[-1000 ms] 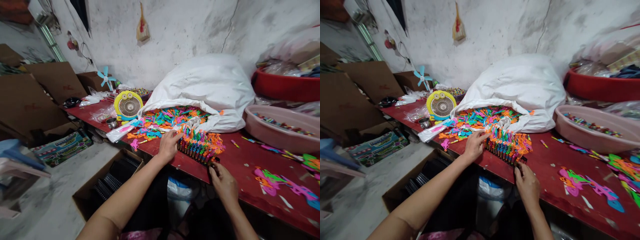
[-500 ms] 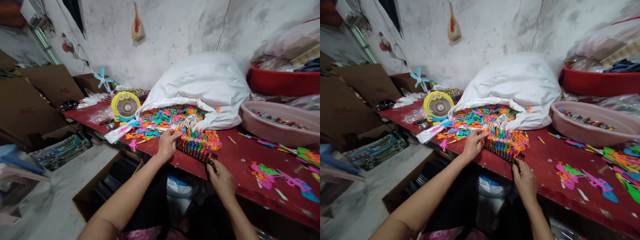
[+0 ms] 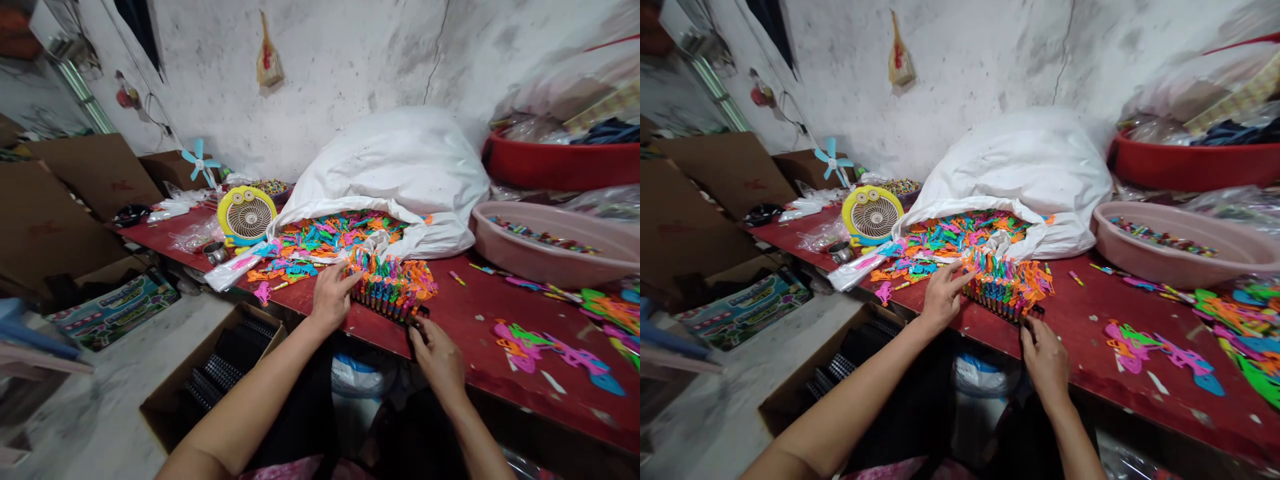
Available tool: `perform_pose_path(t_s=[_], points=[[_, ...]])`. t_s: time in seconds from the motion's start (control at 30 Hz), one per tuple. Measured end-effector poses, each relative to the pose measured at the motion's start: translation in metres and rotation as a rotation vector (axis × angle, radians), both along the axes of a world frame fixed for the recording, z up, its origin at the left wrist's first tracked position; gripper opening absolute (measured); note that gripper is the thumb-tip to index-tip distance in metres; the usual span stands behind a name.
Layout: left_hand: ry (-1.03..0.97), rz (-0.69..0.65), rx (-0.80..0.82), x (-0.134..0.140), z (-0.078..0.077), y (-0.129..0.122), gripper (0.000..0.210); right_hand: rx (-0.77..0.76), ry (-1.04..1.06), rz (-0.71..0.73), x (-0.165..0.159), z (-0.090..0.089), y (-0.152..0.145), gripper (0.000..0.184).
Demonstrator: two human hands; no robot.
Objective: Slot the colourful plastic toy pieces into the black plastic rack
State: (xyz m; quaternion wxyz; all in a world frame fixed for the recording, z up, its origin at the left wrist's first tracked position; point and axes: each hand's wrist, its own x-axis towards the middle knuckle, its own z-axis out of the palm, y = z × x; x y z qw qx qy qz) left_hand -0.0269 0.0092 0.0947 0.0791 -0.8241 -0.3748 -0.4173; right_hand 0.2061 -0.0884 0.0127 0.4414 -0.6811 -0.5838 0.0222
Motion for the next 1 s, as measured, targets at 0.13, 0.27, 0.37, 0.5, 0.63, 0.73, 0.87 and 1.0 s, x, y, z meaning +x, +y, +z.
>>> perform_pose_path(t_s=[0.13, 0.27, 0.37, 0.5, 0.63, 0.73, 0.87, 1.0], points=[[0.101, 0.015, 0.049, 0.000, 0.007, -0.003, 0.048, 0.016, -0.013, 0.007, 0.001, -0.001, 0.000, 0.035], [0.153, 0.011, 0.066, 0.002, 0.014, -0.008, 0.049, 0.017, -0.025, 0.003, 0.001, -0.001, 0.000, 0.035], [0.177, -0.005, 0.050, 0.004, 0.014, -0.010, 0.048, 0.038, -0.043, -0.002, 0.000, 0.000, 0.001, 0.035], [0.132, -0.012, 0.011, 0.008, 0.012, -0.009, 0.049, 0.062, -0.057, 0.011, -0.001, 0.000, 0.001, 0.035], [0.075, -0.022, -0.032, 0.010, 0.012, -0.009, 0.051, 0.054, -0.053, 0.003, -0.001, 0.000, 0.000, 0.035], [0.062, -0.016, -0.039, 0.011, 0.014, -0.010, 0.051, 0.057, -0.053, 0.002, -0.001, 0.001, 0.000, 0.035], [0.075, -0.024, 0.016, 0.012, 0.013, -0.013, 0.050, 0.040, -0.057, -0.008, -0.003, 0.004, -0.001, 0.033], [0.122, -0.034, 0.041, 0.012, 0.011, -0.015, 0.047, 0.027, -0.055, -0.030, -0.005, 0.006, -0.002, 0.034]])
